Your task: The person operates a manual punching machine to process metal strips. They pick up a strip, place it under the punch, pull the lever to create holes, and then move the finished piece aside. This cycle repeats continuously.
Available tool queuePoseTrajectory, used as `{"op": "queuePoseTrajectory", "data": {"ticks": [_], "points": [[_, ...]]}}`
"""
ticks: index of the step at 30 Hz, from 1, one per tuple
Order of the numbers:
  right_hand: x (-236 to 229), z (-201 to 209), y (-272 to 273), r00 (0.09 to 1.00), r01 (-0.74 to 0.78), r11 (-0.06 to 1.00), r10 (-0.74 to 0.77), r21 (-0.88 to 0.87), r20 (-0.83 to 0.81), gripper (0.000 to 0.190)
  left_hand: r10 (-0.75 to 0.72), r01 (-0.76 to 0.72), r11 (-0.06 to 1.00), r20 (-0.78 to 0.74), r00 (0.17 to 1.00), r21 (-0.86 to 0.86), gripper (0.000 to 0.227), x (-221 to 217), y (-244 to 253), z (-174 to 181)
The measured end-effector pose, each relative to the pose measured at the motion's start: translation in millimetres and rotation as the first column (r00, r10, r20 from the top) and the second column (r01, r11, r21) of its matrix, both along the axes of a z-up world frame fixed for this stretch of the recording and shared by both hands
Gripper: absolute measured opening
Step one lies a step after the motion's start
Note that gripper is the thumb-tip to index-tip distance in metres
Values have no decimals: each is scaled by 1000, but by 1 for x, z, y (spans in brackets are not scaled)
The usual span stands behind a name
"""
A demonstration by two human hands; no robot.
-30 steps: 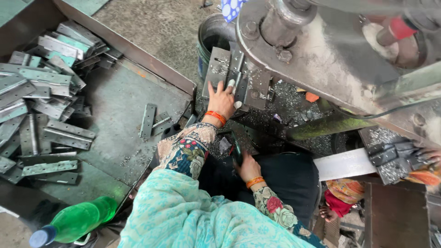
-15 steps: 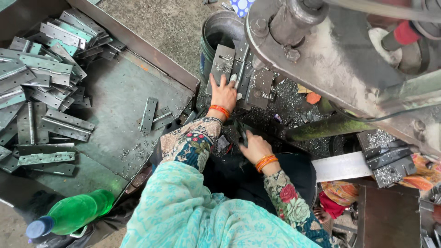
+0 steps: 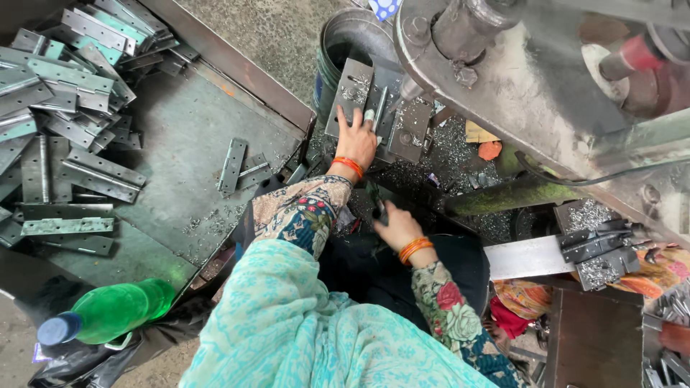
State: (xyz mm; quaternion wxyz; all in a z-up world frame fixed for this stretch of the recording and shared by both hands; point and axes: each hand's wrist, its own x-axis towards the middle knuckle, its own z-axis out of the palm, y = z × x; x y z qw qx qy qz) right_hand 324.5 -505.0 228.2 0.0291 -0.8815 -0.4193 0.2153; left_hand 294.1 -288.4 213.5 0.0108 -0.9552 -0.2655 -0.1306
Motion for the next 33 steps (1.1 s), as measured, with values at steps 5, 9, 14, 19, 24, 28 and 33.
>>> {"op": "queuePoseTrajectory", "data": {"ticks": [5, 9, 14, 19, 24, 28, 33], "points": [[4, 4, 2, 1000, 1, 993, 0, -116, 9, 60, 10, -9, 1000, 52, 999, -17, 34, 1, -2, -11], [-25, -55, -31, 996, 81, 990, -85, 113, 30, 76, -2, 8, 998, 112, 994, -55, 33, 0, 1, -16], [-28, -112, -50, 995, 97, 963, -101, 251, 3, 76, -1, 12, 996, 114, 993, -92, 30, -8, 9, -16], [-11, -74, -34, 999, 45, 984, -47, 175, 9, 76, 24, -23, 1000, 298, 954, -5, 38, -2, 5, -20], [5, 0, -4, 1000, -19, 1000, 19, 9, 6, 62, 42, -26, 993, 140, 989, -111, 29, 19, 11, -27], [1, 5, 5, 999, 8, 999, -6, -48, 31, 59, 50, -23, 981, 138, 989, -191, 29, 34, 27, -20], [-31, -69, -39, 995, 89, 972, -97, 219, 27, 78, 29, -8, 995, 202, 979, -104, 30, 35, 28, -20]]}}
